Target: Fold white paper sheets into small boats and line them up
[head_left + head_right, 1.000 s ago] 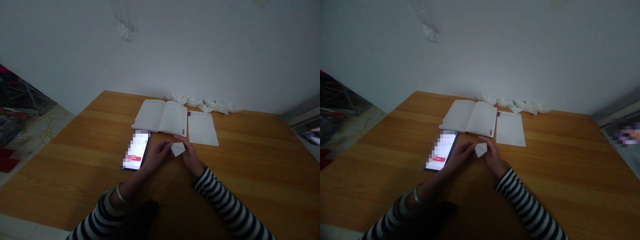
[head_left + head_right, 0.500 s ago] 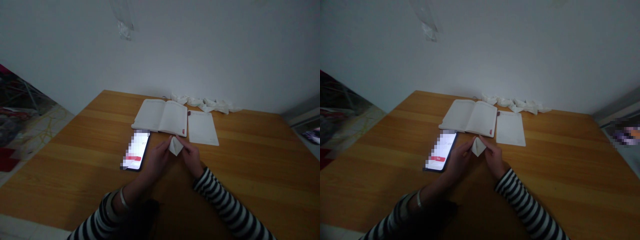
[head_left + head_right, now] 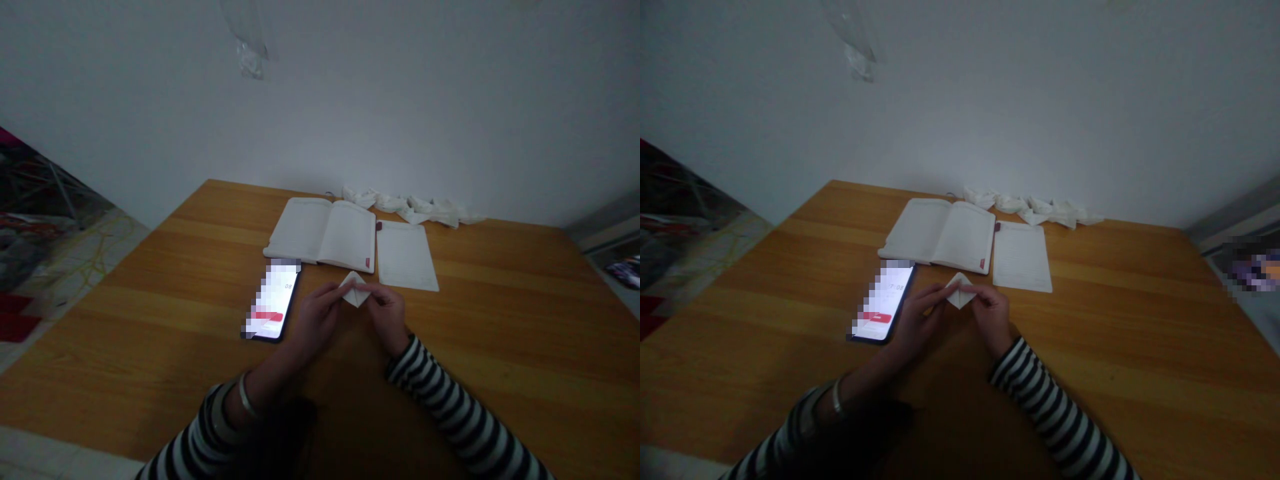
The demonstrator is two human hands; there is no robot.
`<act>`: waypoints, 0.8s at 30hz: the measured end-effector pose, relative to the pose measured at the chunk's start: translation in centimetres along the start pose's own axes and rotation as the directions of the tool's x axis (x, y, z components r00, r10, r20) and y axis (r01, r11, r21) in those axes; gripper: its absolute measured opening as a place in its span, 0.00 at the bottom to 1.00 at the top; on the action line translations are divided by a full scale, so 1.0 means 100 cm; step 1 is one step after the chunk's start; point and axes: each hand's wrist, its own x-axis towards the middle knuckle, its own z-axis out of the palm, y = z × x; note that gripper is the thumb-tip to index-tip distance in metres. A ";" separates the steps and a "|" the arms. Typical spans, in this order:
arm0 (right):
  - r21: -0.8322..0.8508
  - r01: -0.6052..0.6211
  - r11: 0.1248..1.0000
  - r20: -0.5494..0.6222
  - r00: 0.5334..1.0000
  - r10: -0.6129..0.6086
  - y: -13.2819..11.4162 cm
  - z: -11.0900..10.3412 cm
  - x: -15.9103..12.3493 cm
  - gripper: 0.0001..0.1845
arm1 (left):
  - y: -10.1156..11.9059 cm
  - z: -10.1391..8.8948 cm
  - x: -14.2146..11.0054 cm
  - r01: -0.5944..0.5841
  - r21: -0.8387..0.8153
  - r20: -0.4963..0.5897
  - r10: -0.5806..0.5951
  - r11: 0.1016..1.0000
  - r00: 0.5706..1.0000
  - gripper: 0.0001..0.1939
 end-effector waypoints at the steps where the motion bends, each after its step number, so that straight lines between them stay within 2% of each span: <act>1: 0.021 -0.025 0.999 0.011 1.000 0.025 0.002 0.000 0.002 0.10 | 0.002 -0.001 0.001 0.015 -0.032 0.014 -0.015 0.999 1.000 0.20; 5: 0.068 -0.075 0.995 0.098 0.993 0.068 0.004 0.000 0.007 0.08 | 0.007 -0.002 0.006 0.122 -0.144 0.028 -0.119 0.982 0.993 0.16; 8: 0.046 -0.027 0.999 0.177 0.984 0.018 -0.002 0.000 0.003 0.09 | 0.001 -0.001 0.010 0.227 -0.230 -0.053 -0.245 0.946 0.968 0.14; 10: 0.028 0.005 1.000 0.216 0.976 -0.011 -0.009 -0.001 0.000 0.10 | -0.006 0.000 0.012 0.298 -0.304 -0.100 -0.341 0.905 0.935 0.17; 12: 0.029 0.002 1.000 0.258 0.966 -0.010 -0.015 -0.002 -0.002 0.11 | -0.011 0.000 0.013 0.351 -0.343 -0.100 -0.406 0.871 0.909 0.22; 15: 0.081 -0.051 0.995 0.224 0.974 0.032 -0.017 0.000 -0.001 0.10 | -0.013 0.001 0.013 0.370 -0.316 -0.091 -0.416 0.874 0.905 0.16; 18: 0.141 -0.112 0.984 0.150 0.985 0.091 -0.012 0.003 0.003 0.16 | -0.010 0.002 0.010 0.356 -0.265 -0.071 -0.386 0.896 0.920 0.13; 20: 0.141 -0.139 0.980 0.156 0.981 0.117 -0.007 0.005 0.006 0.18 | -0.008 0.001 0.010 0.361 -0.239 -0.042 -0.381 0.901 0.924 0.13; 24: 0.115 -0.160 0.980 0.169 0.976 0.139 -0.002 0.006 0.005 0.14 | -0.007 -0.001 0.012 0.392 -0.170 -0.023 -0.402 0.904 0.915 0.13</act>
